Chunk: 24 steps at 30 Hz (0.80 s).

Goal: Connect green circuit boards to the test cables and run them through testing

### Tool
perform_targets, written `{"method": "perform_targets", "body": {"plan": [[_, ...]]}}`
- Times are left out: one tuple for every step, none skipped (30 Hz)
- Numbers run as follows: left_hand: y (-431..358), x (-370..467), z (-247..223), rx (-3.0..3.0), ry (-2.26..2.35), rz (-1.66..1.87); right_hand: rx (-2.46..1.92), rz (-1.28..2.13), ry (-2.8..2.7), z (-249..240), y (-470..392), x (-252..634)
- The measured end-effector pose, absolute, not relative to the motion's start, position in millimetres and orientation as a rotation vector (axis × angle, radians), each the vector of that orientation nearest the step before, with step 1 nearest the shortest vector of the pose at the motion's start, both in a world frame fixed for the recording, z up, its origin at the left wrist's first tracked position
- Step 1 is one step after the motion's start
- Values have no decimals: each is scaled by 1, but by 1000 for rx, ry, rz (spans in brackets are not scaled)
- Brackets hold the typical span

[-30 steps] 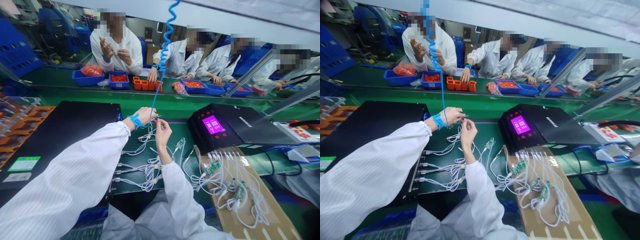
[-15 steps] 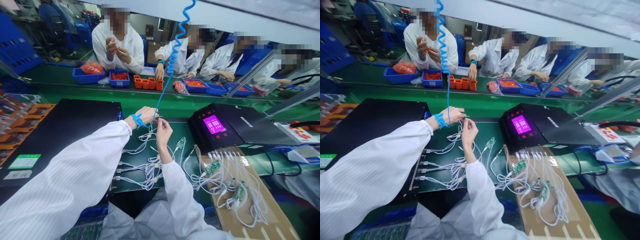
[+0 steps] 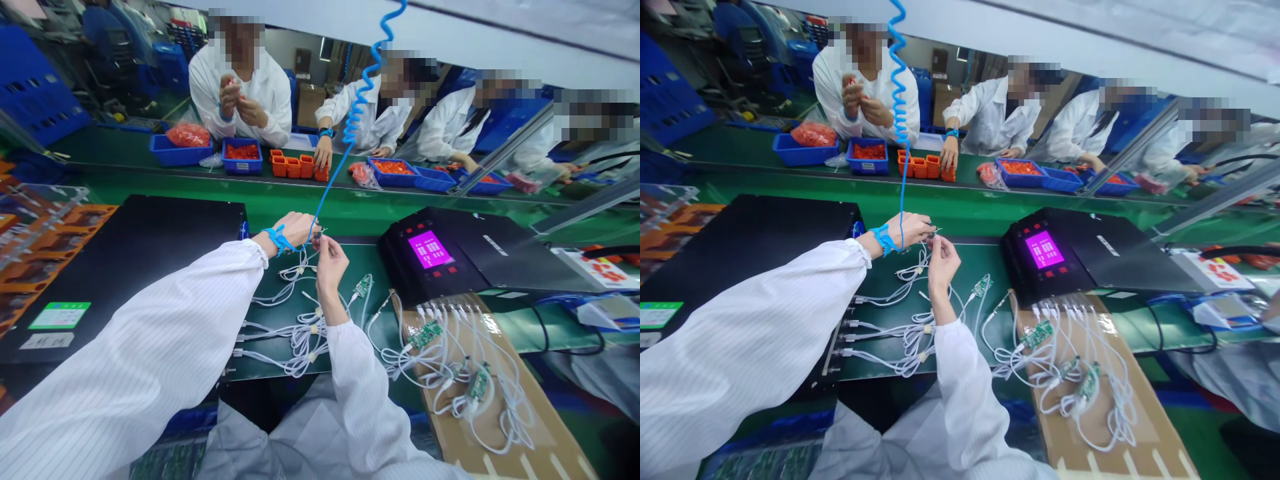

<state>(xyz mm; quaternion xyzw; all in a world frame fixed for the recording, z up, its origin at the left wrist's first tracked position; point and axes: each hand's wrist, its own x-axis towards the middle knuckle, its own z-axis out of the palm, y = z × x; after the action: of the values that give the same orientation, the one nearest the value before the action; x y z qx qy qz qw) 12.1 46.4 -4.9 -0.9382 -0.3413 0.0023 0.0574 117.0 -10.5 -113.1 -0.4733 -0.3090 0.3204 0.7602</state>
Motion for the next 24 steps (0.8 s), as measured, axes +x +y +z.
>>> {"method": "perform_targets", "body": {"plan": [[46,12,-5,-2848,-1046,-7,-1036,694,-679,-113,-10,117],[45,13,-5,-2851,-1055,-11,-1046,688,-686,-113,-10,117],[44,13,-5,-2853,-1060,-3,-1058,681,-694,-113,-10,117],[43,14,-6,-2852,-1059,13,-1068,675,-699,-113,-10,117],[42,15,-6,-2851,-1051,32,-1075,668,-701,-114,-10,116],[41,15,-7,-2848,-1040,51,-1078,662,-700,-114,-10,116],[41,16,-8,-2840,-1031,63,-1078,658,-699,-114,-10,115],[40,16,-9,-2830,-1023,68,-1077,653,-697,-114,-9,114],[39,17,-9,-2821,-1016,68,-1076,646,-694,-114,-9,114],[39,17,-10,-2813,-1015,63,-1076,636,-692,-114,-9,113],[38,17,-10,-2806,-1018,57,-1077,623,-690,-113,-8,113],[38,17,-11,-2803,-1021,52,-1079,609,-690,-113,-8,112],[37,17,-11,-2804,-1022,51,-1081,596,-690,-113,-7,112],[37,17,-11,-2804,-1025,53,-1081,585,-689,-113,-6,111],[37,17,-12,-2801,-1031,57,-1082,580,-686,-113,-6,111],[38,17,-13,-2798,-1035,62,-1081,579,-680,-113,-5,111],[39,18,-15,-2795,-1036,66,-1081,581,-676,-114,-4,111],[40,18,-17,-2792,-1030,67,-1082,583,-673,-114,-4,111],[42,19,-19,-2789,-1018,65,-1084,585,-674,-115,-3,112],[44,19,-21,-2787,-998,63,-1088,585,-680,-115,-2,114],[46,19,-23,-2785,-975,63,-1094,586,-696,-115,-2,116],[49,19,-24,-2786,-950,63,-1102,588,-718,-115,-3,119],[52,17,-24,-2791,-931,64,-1115,589,-745,-115,-3,123],[56,15,-24,-2798,-928,60,-1134,587,-775,-114,-4,127]]}}
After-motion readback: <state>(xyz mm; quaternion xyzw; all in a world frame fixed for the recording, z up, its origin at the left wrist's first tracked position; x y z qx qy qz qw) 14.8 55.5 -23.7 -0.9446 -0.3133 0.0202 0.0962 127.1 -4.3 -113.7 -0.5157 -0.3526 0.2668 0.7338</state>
